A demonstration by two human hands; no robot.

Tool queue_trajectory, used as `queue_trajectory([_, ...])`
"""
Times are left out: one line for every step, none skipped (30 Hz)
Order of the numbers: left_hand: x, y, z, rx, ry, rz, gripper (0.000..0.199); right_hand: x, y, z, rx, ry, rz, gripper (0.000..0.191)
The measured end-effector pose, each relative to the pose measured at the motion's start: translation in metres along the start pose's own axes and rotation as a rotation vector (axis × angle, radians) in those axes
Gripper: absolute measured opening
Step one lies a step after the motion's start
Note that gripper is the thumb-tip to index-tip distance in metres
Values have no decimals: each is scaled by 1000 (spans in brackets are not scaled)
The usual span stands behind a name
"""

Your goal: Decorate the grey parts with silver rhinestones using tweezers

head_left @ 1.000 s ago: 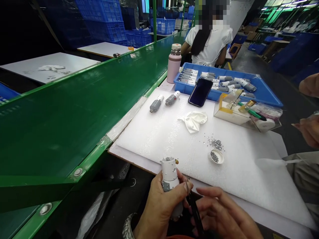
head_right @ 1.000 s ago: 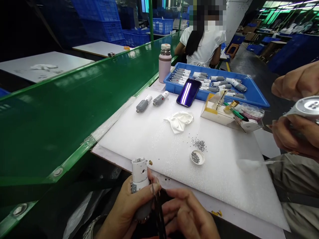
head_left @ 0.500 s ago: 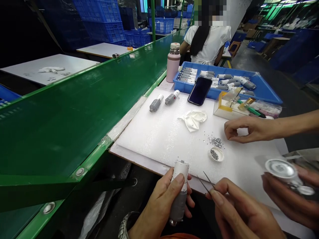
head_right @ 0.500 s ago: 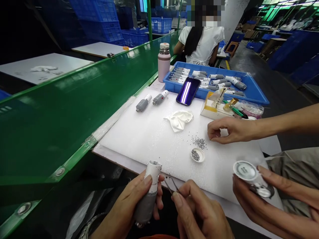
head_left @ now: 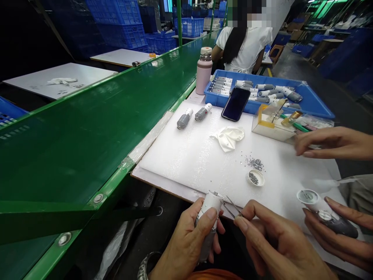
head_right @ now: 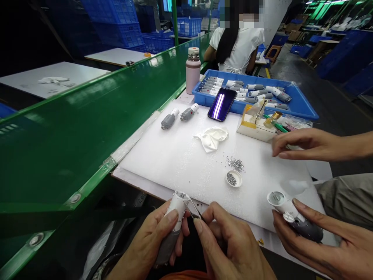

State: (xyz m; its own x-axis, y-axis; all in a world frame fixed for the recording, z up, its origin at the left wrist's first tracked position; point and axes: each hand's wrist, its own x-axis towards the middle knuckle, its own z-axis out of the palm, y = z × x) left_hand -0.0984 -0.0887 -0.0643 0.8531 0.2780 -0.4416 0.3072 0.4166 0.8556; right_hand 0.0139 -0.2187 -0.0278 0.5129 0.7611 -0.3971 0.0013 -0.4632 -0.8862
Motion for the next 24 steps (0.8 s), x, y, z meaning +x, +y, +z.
queue_trajectory([0,0,0,3,0,-2,44,1,1,-1,-4,-23,-13,43])
queue_trajectory([1,-1,0,8,4,-3,44,2,3,-2,-14,-47,-26,43])
queue_trajectory([1,-2,-1,15,3,-2,44,4,6,-4,-27,-79,-38,42])
queue_trajectory([1,-3,-1,27,9,2,43,4,9,-6,-45,-109,-47,42])
queue_trajectory([1,-5,-2,50,24,7,43,5,11,-7,-66,-133,-51,41])
queue_trajectory([0,-6,-3,96,45,21,42,4,14,-9,-90,-144,-51,41])
queue_trajectory([-1,-7,-5,175,77,49,41,4,16,-10,-115,-139,-45,41])
queue_trajectory([-2,-8,-6,279,115,86,39,3,17,-10,-137,-134,-41,40])
queue_trajectory([-4,-8,-7,401,158,128,37,3,18,-11,-147,-134,-41,40])
queue_trajectory([-6,-7,-8,524,198,172,34,2,17,-11,-141,-131,-34,40])
queue_trajectory([-7,-7,-9,635,231,216,31,2,17,-11,-111,-138,-19,41])
queue_trajectory([-8,-7,-11,724,257,250,28,3,16,-11,-56,-155,7,42])
queue_trajectory([-9,-7,-12,786,272,269,26,5,15,-11,22,-184,49,43])
queue_trajectory([-10,-7,-13,830,275,278,25,7,15,-11,120,-230,108,43])
queue_trajectory([-10,-8,-14,863,277,284,25,9,16,-11,228,-290,178,43])
queue_trajectory([-10,-10,-15,889,279,286,25,11,17,-11,324,-360,247,41])
queue_trajectory([-10,-11,-16,909,282,284,25,13,19,-10,375,-409,292,40])
queue_trajectory([-10,-12,-18,924,283,282,25,14,22,-8,352,-416,288,38])
queue_trajectory([-10,-13,-19,936,286,280,24,15,25,-5,241,-372,206,35])
queue_trajectory([-10,-14,-20,942,289,276,24,15,28,-1,71,-287,64,31])
queue_trajectory([-10,-15,-20,945,289,273,24,15,31,2,-119,-185,-103,26])
queue_trajectory([-11,-15,-21,945,290,270,24,15,33,6,-279,-99,-260,23])
queue_trajectory([-12,-15,-22,947,292,271,24,15,35,9,-383,-44,-376,21])
queue_trajectory([-13,-15,-22,951,296,271,25,15,35,11,-430,-21,-441,19])
